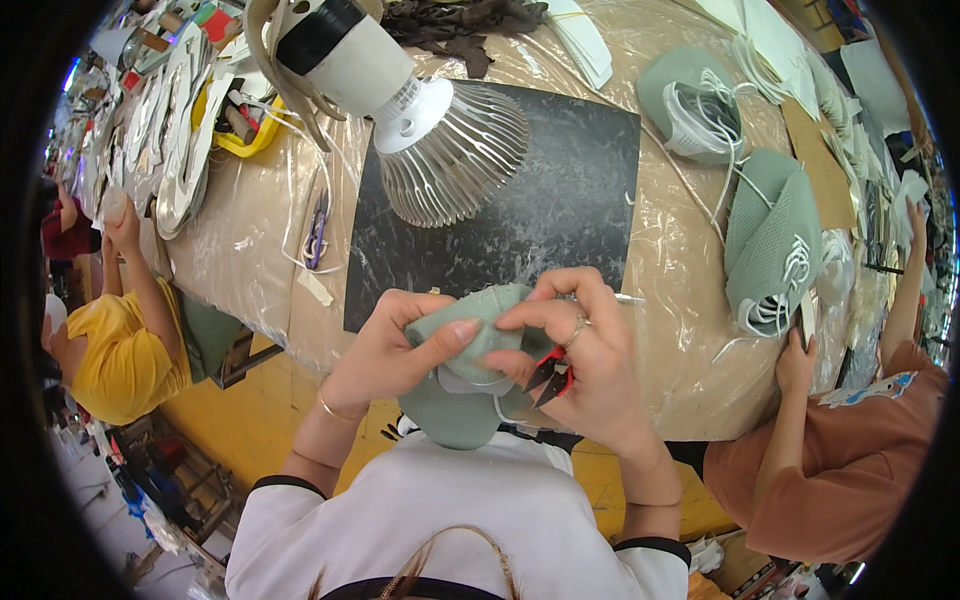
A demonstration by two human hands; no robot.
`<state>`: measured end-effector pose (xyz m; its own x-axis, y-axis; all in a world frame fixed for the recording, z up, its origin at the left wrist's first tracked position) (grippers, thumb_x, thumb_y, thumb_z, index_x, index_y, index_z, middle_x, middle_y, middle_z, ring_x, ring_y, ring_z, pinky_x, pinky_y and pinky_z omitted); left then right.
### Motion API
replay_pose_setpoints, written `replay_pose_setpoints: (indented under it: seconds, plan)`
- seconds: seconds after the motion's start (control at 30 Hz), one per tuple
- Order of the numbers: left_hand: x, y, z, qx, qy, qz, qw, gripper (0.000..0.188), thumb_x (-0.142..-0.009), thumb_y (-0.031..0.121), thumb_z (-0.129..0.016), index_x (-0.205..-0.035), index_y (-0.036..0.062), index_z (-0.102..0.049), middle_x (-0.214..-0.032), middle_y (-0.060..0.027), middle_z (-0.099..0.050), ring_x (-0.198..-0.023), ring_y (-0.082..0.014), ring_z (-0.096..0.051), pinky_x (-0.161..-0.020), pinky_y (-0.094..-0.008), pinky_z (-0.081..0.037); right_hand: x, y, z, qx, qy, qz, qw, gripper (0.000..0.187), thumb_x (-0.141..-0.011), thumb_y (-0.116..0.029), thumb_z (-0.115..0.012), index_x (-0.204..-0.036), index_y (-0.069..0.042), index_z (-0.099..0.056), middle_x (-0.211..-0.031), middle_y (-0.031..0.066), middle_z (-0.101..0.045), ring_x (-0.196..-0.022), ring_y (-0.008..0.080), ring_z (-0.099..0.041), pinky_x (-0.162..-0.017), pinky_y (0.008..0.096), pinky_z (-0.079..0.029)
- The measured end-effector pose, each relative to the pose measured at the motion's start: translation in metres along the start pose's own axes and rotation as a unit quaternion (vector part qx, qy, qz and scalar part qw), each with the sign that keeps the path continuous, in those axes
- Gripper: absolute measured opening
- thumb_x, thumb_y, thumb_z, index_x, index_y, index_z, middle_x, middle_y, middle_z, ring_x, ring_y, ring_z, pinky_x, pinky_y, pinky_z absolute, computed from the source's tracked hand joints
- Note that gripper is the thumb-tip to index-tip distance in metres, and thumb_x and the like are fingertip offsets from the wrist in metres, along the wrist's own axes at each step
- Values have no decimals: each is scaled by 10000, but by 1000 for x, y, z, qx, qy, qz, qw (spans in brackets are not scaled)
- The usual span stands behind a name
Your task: The person uses red-handled scissors to trim the white shoelaces on a light green slip-on shoe. They repeatedly pull the laces through the eyelets, cut the excess, and rotate the shoe to access different sides. The finished shoe is placed on the table next to other similar shoes.
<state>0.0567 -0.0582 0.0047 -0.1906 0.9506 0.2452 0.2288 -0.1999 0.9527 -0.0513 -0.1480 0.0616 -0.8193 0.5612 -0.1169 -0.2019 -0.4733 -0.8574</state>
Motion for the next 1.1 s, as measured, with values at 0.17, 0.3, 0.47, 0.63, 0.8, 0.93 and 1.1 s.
replay_pose_setpoints:
  seconds: [0.17,0.3,0.47,0.63,0.8,0.93,1.1]
  plan:
    - [2,-3,-1,-7,5,21,1000,233,-940,196,-611,-949,-21,-696,-724,-36,-665,-681,-46,-563,-596,-241,-476,3,1,-8,11,-7,-3,1000,200,-708,-131,-808,-837,-85,-663,-976,75,-539,-782,189,-549,-664,315,-430]
    - [4,-11,-3,-20,-21,58,998,232,-938,195,-612,-949,-21,-697,-720,-31,-666,-692,-45,-565,-606,-244,-478,5,-2,-8,87,5,15,996,182,-684,-104,-782,-807,-104,-649,-968,49,-560,-751,207,-537,-708,339,-379]
    - [1,0,4,-32,33,-3,999,240,-939,200,-612,-944,-27,-692,-735,-25,-655,-673,-43,-548,-593,-234,-466,1,-17,-2,158,12,72,985,154,-703,-87,-759,-791,-97,-634,-965,48,-557,-788,208,-555,-716,344,-377]
    - [3,3,9,-6,29,7,1000,228,-941,190,-610,-942,-24,-690,-746,-27,-647,-672,-46,-539,-589,-231,-458,-3,1,22,8,84,-40,996,152,-818,-155,-723,-796,-48,-617,-955,97,-512,-778,182,-529,-646,283,-443]
    - [2,2,4,-18,3,4,1000,218,-939,185,-611,-947,-20,-686,-746,-33,-649,-679,-46,-539,-594,-235,-457,-3,-13,2,82,-10,73,994,264,-707,-196,-821,-897,-111,-658,-990,77,-543,-706,196,-579,-671,321,-444]
    - [3,1,2,-6,6,8,1000,216,-936,186,-613,-940,-18,-684,-741,-37,-647,-675,-51,-538,-596,-243,-457,-1,-9,-1,56,-3,53,997,253,-705,-202,-816,-885,-132,-652,-985,56,-553,-710,186,-578,-694,327,-391]
    - [3,4,-1,-31,-9,4,999,215,-936,190,-614,-937,-13,-684,-728,-39,-645,-672,-49,-535,-596,-247,-458,1,-5,-10,56,-59,12,997,165,-753,-94,-775,-832,-82,-631,-977,92,-507,-763,185,-540,-671,304,-460]
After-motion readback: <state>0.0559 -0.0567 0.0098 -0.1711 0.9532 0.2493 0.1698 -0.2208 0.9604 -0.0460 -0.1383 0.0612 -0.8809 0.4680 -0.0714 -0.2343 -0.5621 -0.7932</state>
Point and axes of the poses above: each hand's wrist, its own x-axis away from the middle knuckle, its own z-axis out of the back of the hand, y = z × x, the point moved 9 cm from there along -x, towards the middle knuckle
